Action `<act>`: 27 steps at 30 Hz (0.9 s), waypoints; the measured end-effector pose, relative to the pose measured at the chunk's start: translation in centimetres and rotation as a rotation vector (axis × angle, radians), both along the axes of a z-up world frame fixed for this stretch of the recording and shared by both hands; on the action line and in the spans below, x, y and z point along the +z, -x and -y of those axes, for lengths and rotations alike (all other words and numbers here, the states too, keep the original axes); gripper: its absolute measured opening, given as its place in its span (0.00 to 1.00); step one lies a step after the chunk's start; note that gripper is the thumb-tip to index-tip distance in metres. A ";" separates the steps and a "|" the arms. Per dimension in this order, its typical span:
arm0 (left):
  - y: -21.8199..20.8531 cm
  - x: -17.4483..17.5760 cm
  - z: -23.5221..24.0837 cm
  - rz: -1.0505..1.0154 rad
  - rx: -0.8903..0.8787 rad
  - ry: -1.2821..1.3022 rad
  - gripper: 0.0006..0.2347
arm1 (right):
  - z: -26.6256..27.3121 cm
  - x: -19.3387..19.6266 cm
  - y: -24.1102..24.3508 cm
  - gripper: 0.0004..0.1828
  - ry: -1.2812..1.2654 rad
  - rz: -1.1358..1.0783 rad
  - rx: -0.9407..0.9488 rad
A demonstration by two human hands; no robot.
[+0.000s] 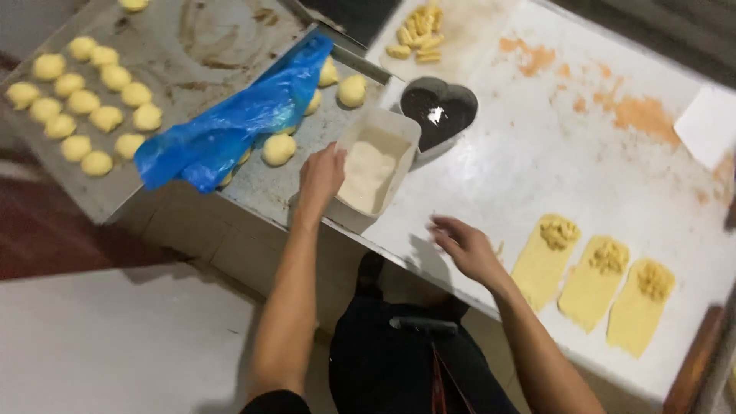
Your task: Adding banana slices and chocolate chips to dough pieces and folding them to prepare pastries
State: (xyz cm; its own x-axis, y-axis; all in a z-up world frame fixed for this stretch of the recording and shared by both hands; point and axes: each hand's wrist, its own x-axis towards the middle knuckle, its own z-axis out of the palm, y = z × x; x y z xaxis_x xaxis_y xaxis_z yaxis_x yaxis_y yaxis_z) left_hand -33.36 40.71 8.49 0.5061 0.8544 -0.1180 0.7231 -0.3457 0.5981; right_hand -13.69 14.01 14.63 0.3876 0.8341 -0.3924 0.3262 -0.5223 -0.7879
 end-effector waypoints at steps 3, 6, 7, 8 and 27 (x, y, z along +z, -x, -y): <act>1.1 -2.5 0.3 -0.081 -0.178 -0.042 0.18 | -1.9 -3.9 0.6 0.23 -0.140 -0.135 -0.046; 3.4 1.1 6.1 0.101 -0.181 0.011 0.09 | 3.4 -5.6 1.0 0.12 0.038 0.086 -0.308; 3.5 1.5 6.7 0.064 -0.156 0.062 0.11 | 5.1 -6.3 0.5 0.15 0.095 0.166 -0.347; 4.0 1.9 7.1 0.022 -0.132 0.112 0.14 | 6.9 -6.8 0.3 0.19 0.156 0.242 -0.384; -14.7 2.7 15.6 0.198 -0.592 0.388 0.29 | -0.4 -14.0 -4.9 0.17 0.121 0.713 -0.267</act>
